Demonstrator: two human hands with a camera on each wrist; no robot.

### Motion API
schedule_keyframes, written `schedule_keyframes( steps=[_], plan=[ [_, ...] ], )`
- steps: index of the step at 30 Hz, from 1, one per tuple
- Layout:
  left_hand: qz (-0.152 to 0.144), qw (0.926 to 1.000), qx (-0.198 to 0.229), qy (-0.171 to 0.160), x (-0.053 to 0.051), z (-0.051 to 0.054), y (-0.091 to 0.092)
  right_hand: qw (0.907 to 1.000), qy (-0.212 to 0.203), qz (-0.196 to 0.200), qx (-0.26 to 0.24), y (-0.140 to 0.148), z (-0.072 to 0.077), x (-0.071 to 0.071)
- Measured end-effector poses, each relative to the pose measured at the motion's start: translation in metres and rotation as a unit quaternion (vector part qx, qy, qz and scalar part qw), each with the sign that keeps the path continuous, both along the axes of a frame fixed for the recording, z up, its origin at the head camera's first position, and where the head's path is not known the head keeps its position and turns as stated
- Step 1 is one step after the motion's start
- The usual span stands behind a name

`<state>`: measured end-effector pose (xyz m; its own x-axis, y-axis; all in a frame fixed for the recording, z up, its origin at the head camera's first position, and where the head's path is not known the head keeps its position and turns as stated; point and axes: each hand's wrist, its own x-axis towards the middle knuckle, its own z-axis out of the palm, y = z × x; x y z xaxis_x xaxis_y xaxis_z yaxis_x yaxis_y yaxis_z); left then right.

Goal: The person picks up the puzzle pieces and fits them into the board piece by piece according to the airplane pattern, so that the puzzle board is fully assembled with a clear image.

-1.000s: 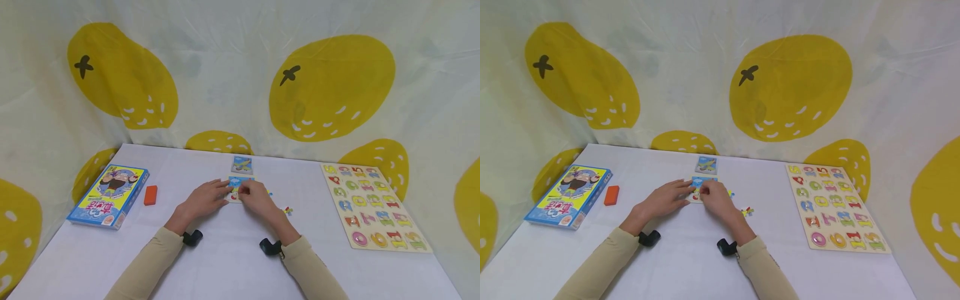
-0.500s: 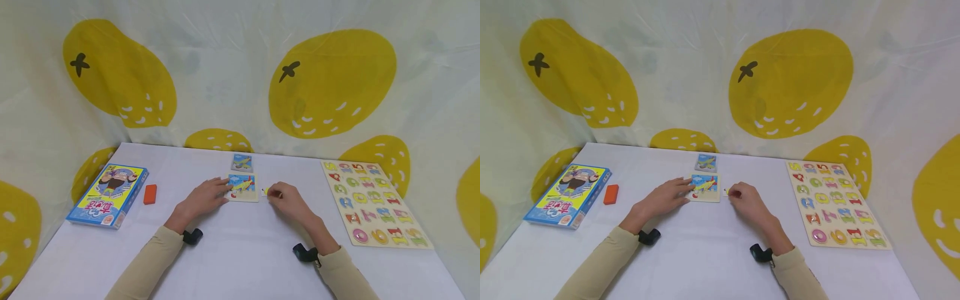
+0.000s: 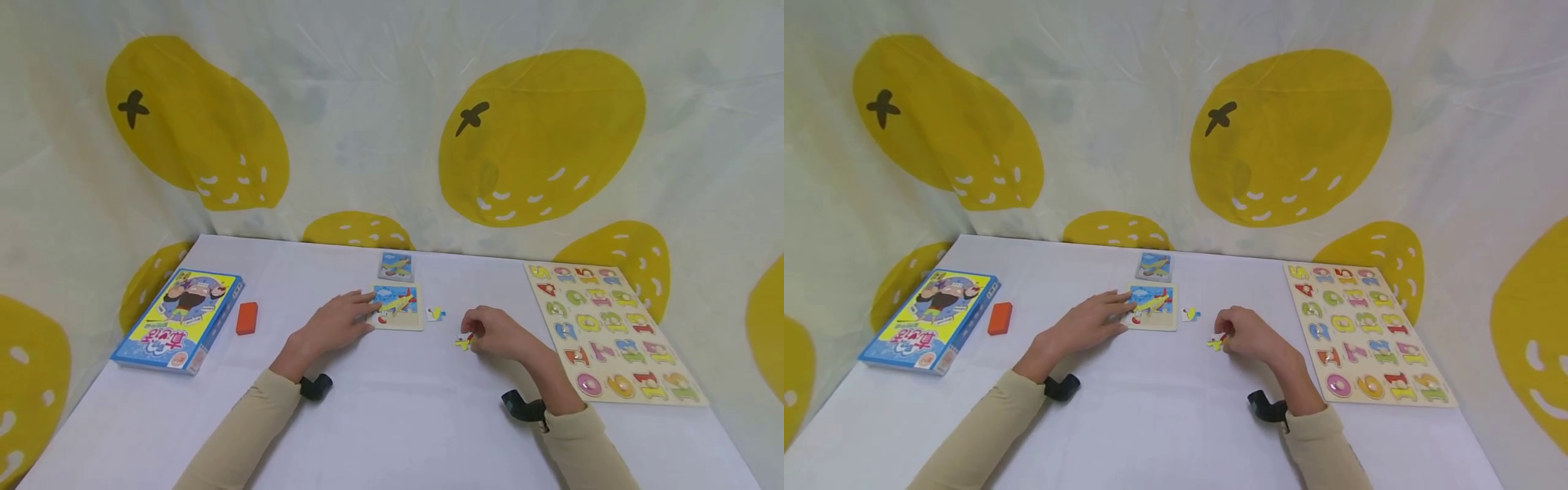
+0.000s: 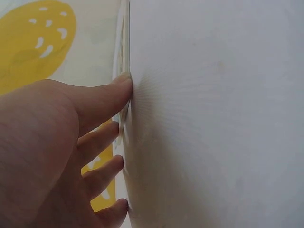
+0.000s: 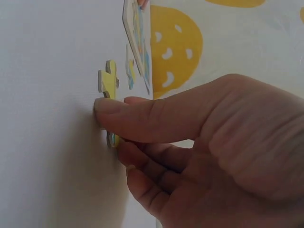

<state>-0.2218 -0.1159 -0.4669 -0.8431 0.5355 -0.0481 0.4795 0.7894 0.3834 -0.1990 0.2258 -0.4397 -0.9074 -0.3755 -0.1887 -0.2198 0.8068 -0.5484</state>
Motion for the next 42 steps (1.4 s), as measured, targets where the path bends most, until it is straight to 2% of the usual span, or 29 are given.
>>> schedule_keyframes(
  steps=[8,16,19,24,27,32,42],
  plan=[
    [0.004,1.0,0.003,-0.001,0.002,0.002,0.0,0.9998,0.002,0.005,-0.019,0.0,-0.003,0.001],
    [0.004,1.0,0.004,-0.002,0.002,0.004,0.0,0.9993,-0.014,0.024,-0.026,-0.002,0.005,0.003],
    [0.0,1.0,0.009,0.0,0.001,0.004,0.0,0.9992,-0.019,0.01,-0.032,-0.004,0.004,0.0],
    [-0.002,0.9999,0.013,0.0,0.001,0.003,0.0,0.9963,0.001,-0.014,-0.085,-0.014,-0.002,-0.004],
    [-0.002,0.9999,0.012,-0.001,0.001,0.003,0.0,0.9925,0.011,-0.037,-0.116,-0.025,-0.005,-0.004],
    [-0.003,0.9999,0.006,0.009,0.0,0.0,-0.003,0.9827,0.005,-0.087,-0.164,-0.049,-0.009,-0.007],
    [-0.006,0.9999,0.011,-0.001,-0.002,-0.003,-0.002,0.973,0.016,-0.12,-0.196,-0.081,-0.016,-0.014]
  ],
)
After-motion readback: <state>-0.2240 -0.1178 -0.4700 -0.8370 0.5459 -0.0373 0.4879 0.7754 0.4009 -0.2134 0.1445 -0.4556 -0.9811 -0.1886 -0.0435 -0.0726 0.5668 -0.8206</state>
